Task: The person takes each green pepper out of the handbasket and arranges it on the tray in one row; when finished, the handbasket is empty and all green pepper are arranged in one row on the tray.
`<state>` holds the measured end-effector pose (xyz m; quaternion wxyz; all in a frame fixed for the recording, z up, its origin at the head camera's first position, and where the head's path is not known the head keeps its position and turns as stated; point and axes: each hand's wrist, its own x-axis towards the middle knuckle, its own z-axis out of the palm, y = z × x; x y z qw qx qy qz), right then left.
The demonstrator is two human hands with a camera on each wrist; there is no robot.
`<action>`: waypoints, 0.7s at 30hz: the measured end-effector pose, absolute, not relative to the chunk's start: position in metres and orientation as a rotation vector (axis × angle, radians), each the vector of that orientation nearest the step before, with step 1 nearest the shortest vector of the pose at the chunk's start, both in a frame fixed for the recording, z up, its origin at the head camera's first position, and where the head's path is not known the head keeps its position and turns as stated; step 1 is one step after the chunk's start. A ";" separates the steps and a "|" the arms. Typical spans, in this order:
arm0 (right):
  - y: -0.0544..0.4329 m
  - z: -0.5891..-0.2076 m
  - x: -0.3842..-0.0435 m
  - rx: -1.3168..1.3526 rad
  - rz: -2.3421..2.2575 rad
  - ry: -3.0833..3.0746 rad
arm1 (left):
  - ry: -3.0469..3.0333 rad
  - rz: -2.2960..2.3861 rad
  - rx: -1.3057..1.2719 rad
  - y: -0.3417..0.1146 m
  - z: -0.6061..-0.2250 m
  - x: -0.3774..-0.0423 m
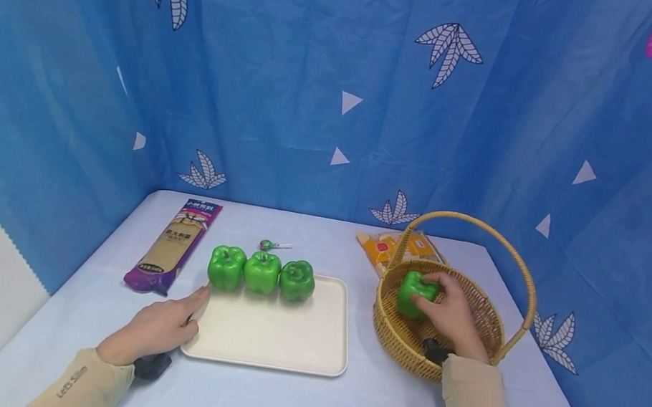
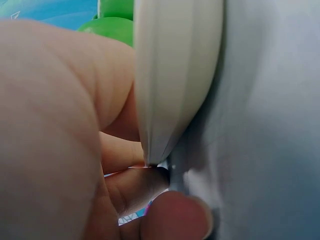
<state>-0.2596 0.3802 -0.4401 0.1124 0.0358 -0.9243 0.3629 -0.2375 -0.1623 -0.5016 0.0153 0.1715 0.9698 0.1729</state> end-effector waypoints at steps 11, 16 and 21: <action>0.378 -0.438 -0.259 0.136 1.126 -2.729 | 3.008 0.551 0.526 -0.163 -0.499 -0.236; 0.380 -0.438 -0.259 0.155 1.120 -2.724 | 3.009 0.542 0.536 -0.162 -0.499 -0.237; 0.381 -0.440 -0.259 0.157 1.106 -2.739 | 3.006 0.539 0.534 -0.161 -0.501 -0.237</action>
